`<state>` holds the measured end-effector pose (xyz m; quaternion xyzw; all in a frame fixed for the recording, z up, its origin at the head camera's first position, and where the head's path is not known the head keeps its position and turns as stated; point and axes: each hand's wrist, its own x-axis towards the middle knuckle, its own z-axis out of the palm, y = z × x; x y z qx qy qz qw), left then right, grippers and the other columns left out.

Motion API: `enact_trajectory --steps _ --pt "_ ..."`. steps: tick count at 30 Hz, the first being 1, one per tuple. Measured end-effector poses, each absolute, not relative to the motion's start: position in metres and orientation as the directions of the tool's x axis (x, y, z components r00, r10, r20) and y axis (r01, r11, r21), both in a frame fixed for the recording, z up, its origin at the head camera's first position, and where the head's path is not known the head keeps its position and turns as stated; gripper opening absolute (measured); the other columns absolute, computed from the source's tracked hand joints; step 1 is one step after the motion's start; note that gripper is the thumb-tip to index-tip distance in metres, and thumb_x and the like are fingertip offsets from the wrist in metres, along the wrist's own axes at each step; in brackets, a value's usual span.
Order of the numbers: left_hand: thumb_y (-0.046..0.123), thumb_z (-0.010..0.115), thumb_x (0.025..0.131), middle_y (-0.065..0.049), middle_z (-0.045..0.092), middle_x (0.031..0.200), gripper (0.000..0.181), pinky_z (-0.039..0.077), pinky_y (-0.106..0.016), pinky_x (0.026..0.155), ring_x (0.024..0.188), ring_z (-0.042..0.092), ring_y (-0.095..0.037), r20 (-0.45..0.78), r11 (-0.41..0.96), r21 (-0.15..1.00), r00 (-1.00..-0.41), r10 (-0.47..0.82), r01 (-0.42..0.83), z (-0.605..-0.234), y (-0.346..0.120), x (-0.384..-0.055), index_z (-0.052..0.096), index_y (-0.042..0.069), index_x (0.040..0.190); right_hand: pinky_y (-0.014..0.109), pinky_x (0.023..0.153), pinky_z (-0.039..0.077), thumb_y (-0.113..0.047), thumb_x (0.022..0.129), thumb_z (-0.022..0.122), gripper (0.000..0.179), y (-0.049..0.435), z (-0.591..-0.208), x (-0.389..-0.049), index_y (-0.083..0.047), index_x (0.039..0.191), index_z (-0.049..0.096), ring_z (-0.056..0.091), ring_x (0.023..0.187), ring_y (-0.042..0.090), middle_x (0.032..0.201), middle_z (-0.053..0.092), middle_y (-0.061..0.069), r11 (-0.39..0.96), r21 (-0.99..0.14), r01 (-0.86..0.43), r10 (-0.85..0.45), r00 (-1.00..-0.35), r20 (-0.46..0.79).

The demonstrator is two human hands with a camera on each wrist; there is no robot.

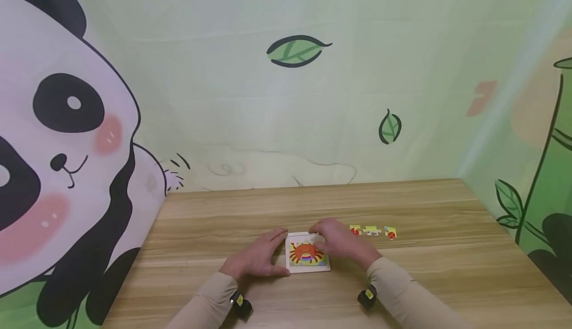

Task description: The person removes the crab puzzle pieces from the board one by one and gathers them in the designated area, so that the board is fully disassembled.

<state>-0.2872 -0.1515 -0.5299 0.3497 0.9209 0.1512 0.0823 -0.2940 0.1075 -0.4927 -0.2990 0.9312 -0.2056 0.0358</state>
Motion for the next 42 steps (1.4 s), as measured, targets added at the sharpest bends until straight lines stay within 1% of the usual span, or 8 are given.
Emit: enact_trajectory --steps 10,24,27,33,35,37,39,42 --pt "0.062 0.069 0.078 -0.015 0.030 0.157 0.102 0.029 -0.045 0.119 0.145 0.030 -0.031 -0.029 0.698 0.331 -0.733 0.680 0.635 -0.530 -0.152 -0.288 0.031 0.001 0.151 0.042 0.094 0.053 -0.019 0.088 0.070 0.031 0.095 -0.492 -0.287 -0.003 0.114 0.069 0.063 0.105 0.024 0.112 0.069 0.009 0.708 -0.407 -0.577 -0.616 -0.786 0.043" --pt "0.059 0.071 0.079 -0.017 0.031 0.157 0.101 0.029 -0.044 0.119 0.144 0.031 -0.032 -0.014 0.693 0.335 -0.732 0.681 0.638 -0.530 -0.152 -0.286 0.031 -0.001 0.150 0.038 0.088 0.053 -0.014 0.082 0.071 0.029 0.075 -0.502 -0.288 -0.001 0.108 0.070 0.063 0.093 0.022 0.101 0.070 0.010 0.637 -0.344 -0.690 -0.701 -0.704 0.115" --pt "0.059 0.071 0.079 -0.017 0.031 0.157 0.102 0.029 -0.044 0.119 0.144 0.031 -0.032 -0.014 0.693 0.331 -0.731 0.683 0.641 -0.531 -0.152 -0.286 0.031 -0.001 0.150 0.039 0.091 0.052 -0.013 0.081 0.072 0.032 0.072 -0.503 -0.287 -0.001 0.110 0.070 0.064 0.097 0.024 0.104 0.070 0.011 0.646 -0.332 -0.687 -0.697 -0.709 0.110" --pt "0.062 0.069 0.079 -0.016 0.029 0.157 0.102 0.028 -0.045 0.119 0.144 0.030 -0.031 -0.026 0.697 0.328 -0.731 0.682 0.638 -0.532 -0.152 -0.287 0.030 0.000 0.150 0.043 0.100 0.049 -0.015 0.084 0.071 0.036 0.067 -0.499 -0.286 -0.001 0.117 0.067 0.060 0.110 0.029 0.115 0.068 0.013 0.693 -0.356 -0.628 -0.664 -0.747 0.025" --pt "0.062 0.069 0.079 -0.016 0.030 0.157 0.102 0.029 -0.045 0.119 0.144 0.030 -0.031 -0.026 0.697 0.330 -0.732 0.681 0.637 -0.532 -0.152 -0.288 0.030 0.000 0.150 0.043 0.100 0.049 -0.014 0.084 0.071 0.036 0.065 -0.498 -0.286 -0.001 0.117 0.067 0.060 0.110 0.029 0.115 0.068 0.013 0.694 -0.361 -0.623 -0.663 -0.749 0.018" --pt "0.061 0.069 0.079 -0.016 0.030 0.157 0.102 0.028 -0.045 0.119 0.145 0.030 -0.031 -0.024 0.697 0.333 -0.733 0.680 0.636 -0.532 -0.152 -0.288 0.031 0.000 0.150 0.041 0.096 0.051 -0.012 0.083 0.071 0.032 0.064 -0.498 -0.286 -0.001 0.113 0.069 0.061 0.105 0.027 0.110 0.069 0.012 0.687 -0.357 -0.633 -0.670 -0.742 0.025" --pt "0.061 0.070 0.079 -0.016 0.030 0.157 0.101 0.029 -0.045 0.119 0.144 0.030 -0.031 -0.019 0.695 0.332 -0.732 0.681 0.638 -0.532 -0.152 -0.288 0.031 0.000 0.150 0.036 0.088 0.052 -0.010 0.081 0.071 0.023 0.062 -0.498 -0.286 -0.002 0.103 0.070 0.060 0.094 0.022 0.097 0.068 0.007 0.674 -0.339 -0.656 -0.686 -0.726 0.041" --pt "0.060 0.070 0.079 -0.016 0.031 0.157 0.101 0.029 -0.044 0.119 0.144 0.030 -0.031 -0.013 0.691 0.333 -0.730 0.683 0.641 -0.531 -0.152 -0.288 0.032 -0.001 0.150 0.030 0.075 0.048 -0.008 0.078 0.071 0.010 0.060 -0.499 -0.288 -0.007 0.087 0.066 0.052 0.079 0.015 0.079 0.058 -0.001 0.659 -0.321 -0.680 -0.705 -0.707 0.052"
